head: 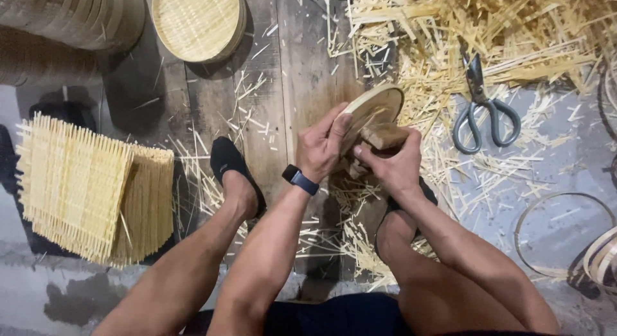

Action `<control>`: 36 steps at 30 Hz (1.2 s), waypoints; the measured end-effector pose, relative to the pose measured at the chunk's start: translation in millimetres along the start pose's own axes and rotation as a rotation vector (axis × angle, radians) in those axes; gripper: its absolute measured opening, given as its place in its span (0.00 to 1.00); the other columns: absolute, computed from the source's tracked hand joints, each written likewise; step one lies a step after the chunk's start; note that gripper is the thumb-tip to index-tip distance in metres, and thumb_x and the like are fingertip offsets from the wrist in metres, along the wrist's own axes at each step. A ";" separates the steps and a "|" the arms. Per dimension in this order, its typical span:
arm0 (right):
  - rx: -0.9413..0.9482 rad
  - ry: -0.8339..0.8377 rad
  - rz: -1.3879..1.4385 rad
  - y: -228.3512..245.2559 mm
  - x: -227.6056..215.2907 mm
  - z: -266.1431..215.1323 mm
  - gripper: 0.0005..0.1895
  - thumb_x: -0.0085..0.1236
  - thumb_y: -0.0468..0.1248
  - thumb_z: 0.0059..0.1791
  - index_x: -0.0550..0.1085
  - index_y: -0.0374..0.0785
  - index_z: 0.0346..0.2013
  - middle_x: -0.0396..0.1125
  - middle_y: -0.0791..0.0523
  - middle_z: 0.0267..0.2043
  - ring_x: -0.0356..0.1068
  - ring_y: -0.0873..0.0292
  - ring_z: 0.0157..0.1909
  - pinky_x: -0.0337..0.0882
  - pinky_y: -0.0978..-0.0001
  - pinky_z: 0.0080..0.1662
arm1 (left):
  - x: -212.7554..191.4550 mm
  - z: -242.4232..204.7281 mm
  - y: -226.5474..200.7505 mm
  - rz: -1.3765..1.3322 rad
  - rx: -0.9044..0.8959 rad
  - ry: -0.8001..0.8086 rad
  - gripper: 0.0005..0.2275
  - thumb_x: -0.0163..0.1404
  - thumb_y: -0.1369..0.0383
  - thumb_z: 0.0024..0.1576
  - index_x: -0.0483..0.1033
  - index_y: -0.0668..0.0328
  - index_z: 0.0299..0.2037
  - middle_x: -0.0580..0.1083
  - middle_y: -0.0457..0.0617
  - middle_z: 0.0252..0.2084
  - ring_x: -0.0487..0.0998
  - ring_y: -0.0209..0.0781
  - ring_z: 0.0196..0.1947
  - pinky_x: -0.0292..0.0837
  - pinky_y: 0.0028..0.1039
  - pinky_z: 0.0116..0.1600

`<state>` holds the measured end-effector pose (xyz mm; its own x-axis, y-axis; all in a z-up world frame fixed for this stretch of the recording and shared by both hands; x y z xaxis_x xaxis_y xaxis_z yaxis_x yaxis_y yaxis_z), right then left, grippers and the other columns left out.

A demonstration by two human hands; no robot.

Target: Assembling and trimming circular bamboo rims onto flat woven bamboo bases using scissors and a wooden mold.

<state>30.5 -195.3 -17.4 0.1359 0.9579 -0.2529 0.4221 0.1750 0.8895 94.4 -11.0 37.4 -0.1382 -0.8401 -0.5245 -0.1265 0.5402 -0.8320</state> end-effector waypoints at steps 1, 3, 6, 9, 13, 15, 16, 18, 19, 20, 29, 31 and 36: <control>0.003 0.009 0.002 -0.5 1.6 -1.5 0.43 0.76 0.48 0.38 0.60 0.29 0.54 0.66 0.46 0.51 0.70 0.54 0.53 0.72 0.63 0.55 | -3.1 -3.6 1.8 0.004 -0.008 -0.004 0.25 0.43 0.48 0.63 0.77 0.56 0.59 0.82 0.58 0.37 0.86 0.44 0.34 0.81 0.28 0.38; -0.015 0.003 -0.031 3.4 1.5 1.1 0.45 0.78 0.49 0.37 0.59 0.28 0.54 0.66 0.46 0.50 0.71 0.54 0.52 0.73 0.63 0.54 | -12.3 -4.5 2.6 -0.013 -0.018 -0.044 0.22 0.47 0.50 0.63 0.80 0.57 0.56 0.83 0.57 0.33 0.86 0.41 0.32 0.80 0.28 0.37; -0.059 0.001 -0.060 0.7 -2.3 -0.2 0.45 0.79 0.50 0.37 0.62 0.28 0.53 0.68 0.47 0.50 0.72 0.54 0.51 0.73 0.62 0.53 | -9.2 -0.9 8.7 -0.063 0.041 -0.038 0.20 0.48 0.51 0.64 0.80 0.56 0.56 0.83 0.55 0.38 0.86 0.39 0.35 0.82 0.27 0.38; -0.040 0.014 -0.018 -4.6 -5.3 -1.1 0.45 0.78 0.52 0.37 0.61 0.28 0.53 0.69 0.48 0.49 0.72 0.55 0.51 0.74 0.63 0.53 | -4.4 -2.7 11.1 -0.083 0.128 -0.040 0.19 0.48 0.51 0.67 0.80 0.56 0.56 0.83 0.56 0.43 0.86 0.39 0.40 0.83 0.27 0.42; -0.052 0.036 0.045 -8.3 -10.4 -3.5 0.45 0.78 0.51 0.37 0.61 0.28 0.52 0.69 0.48 0.49 0.72 0.56 0.51 0.75 0.65 0.53 | 0.8 -4.2 23.4 -0.094 0.090 -0.011 0.20 0.48 0.51 0.66 0.80 0.56 0.55 0.83 0.56 0.41 0.86 0.39 0.38 0.82 0.27 0.40; -0.027 0.043 -0.064 -12.1 -16.1 -5.6 0.42 0.78 0.50 0.37 0.63 0.27 0.50 0.67 0.48 0.47 0.71 0.56 0.49 0.74 0.64 0.51 | 6.0 -2.1 60.6 -0.126 0.060 -0.011 0.19 0.46 0.51 0.65 0.83 0.56 0.49 0.83 0.56 0.42 0.83 0.36 0.28 0.77 0.25 0.29; -0.030 0.046 -0.064 -21.4 -24.9 -7.1 0.42 0.78 0.50 0.37 0.63 0.27 0.50 0.67 0.48 0.47 0.71 0.56 0.49 0.74 0.64 0.51 | -3.4 -2.6 73.4 -0.126 0.059 -0.015 0.19 0.46 0.51 0.65 0.83 0.56 0.49 0.83 0.56 0.42 0.83 0.36 0.28 0.77 0.25 0.29; 0.144 0.290 0.477 -50.3 -17.8 -8.1 0.31 0.69 0.46 0.43 0.71 0.33 0.55 0.66 0.53 0.44 0.72 0.59 0.46 0.77 0.68 0.51 | -32.2 3.4 103.3 -0.052 0.014 -0.155 0.22 0.42 0.50 0.65 0.84 0.58 0.44 0.83 0.55 0.36 0.78 0.31 0.20 0.71 0.23 0.20; 0.148 0.290 0.480 -62.7 -24.1 -10.4 0.31 0.69 0.46 0.43 0.71 0.33 0.55 0.66 0.53 0.44 0.72 0.59 0.46 0.77 0.68 0.51 | -27.8 0.2 137.5 -0.049 0.011 -0.153 0.22 0.42 0.50 0.65 0.84 0.58 0.44 0.83 0.55 0.36 0.78 0.31 0.20 0.71 0.23 0.20; 0.199 0.284 0.715 -76.1 -28.5 -13.5 0.26 0.66 0.41 0.45 0.69 0.35 0.54 0.64 0.55 0.41 0.69 0.59 0.40 0.76 0.65 0.44 | -29.3 -5.8 189.3 0.120 -0.179 -0.198 0.25 0.43 0.50 0.68 0.80 0.66 0.33 0.78 0.59 0.28 0.72 0.37 0.19 0.64 0.27 0.22; 0.193 0.091 0.958 -37.9 -72.3 -13.7 0.25 0.57 0.35 0.49 0.67 0.36 0.61 0.69 0.54 0.51 0.74 0.57 0.49 0.76 0.63 0.46 | 11.5 -88.7 303.8 -0.870 -0.634 -0.477 0.13 0.45 0.59 0.68 0.75 0.61 0.50 0.76 0.43 0.34 0.75 0.34 0.30 0.71 0.28 0.36; 0.177 0.075 0.968 -43.5 -73.7 -8.8 0.26 0.57 0.36 0.49 0.67 0.33 0.61 0.69 0.54 0.53 0.74 0.56 0.52 0.77 0.60 0.53 | 19.6 -89.2 295.1 -0.919 -0.620 -0.376 0.14 0.48 0.60 0.70 0.73 0.66 0.55 0.72 0.47 0.32 0.68 0.38 0.24 0.63 0.31 0.29; 0.072 0.112 0.852 -32.4 -78.0 -13.4 0.29 0.58 0.35 0.50 0.67 0.29 0.65 0.68 0.53 0.55 0.71 0.56 0.56 0.73 0.58 0.61 | -44.6 -59.7 138.8 0.566 -0.017 -0.177 0.28 0.51 0.80 0.45 0.72 0.63 0.61 0.70 0.60 0.63 0.67 0.58 0.64 0.53 0.51 0.73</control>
<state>-5.7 -272.6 -21.3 0.3442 0.7737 0.5318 0.2724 -0.6244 0.7321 24.4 104.4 -43.9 -0.0233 -0.4157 -0.9092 -0.0966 0.9061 -0.4118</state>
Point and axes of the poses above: each hand's wrist, its own z-axis towards the middle knuckle, its own x-axis out of the palm, y = z × x, the point moved 10 cm from there along z, towards the middle knuckle
